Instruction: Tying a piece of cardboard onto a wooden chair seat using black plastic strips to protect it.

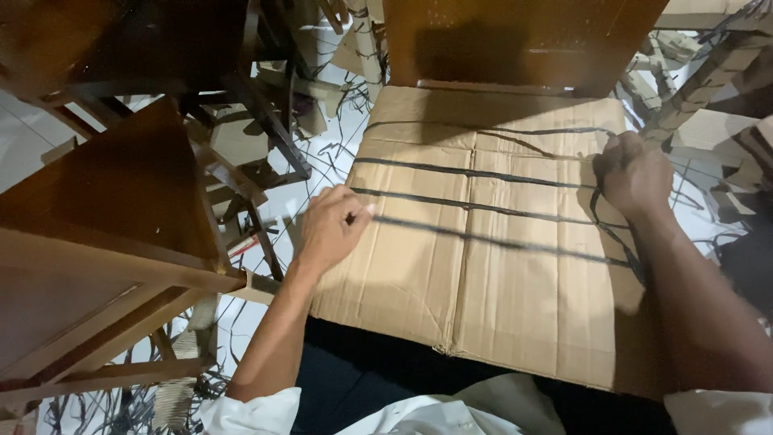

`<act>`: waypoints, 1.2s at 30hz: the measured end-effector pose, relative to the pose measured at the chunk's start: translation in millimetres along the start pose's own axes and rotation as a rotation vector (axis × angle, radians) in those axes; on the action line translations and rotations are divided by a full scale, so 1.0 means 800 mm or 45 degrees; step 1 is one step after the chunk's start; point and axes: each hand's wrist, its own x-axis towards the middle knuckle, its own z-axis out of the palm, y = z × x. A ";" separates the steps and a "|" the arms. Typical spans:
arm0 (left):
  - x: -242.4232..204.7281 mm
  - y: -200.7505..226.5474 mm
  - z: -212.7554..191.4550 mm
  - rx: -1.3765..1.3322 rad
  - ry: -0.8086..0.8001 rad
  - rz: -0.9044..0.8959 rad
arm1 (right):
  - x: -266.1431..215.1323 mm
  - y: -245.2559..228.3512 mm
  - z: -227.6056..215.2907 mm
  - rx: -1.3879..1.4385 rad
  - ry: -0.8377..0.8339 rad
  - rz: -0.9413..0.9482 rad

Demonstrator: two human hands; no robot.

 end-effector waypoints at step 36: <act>-0.052 -0.034 -0.018 -1.078 0.188 -0.693 | -0.009 0.004 -0.003 0.236 0.039 -0.054</act>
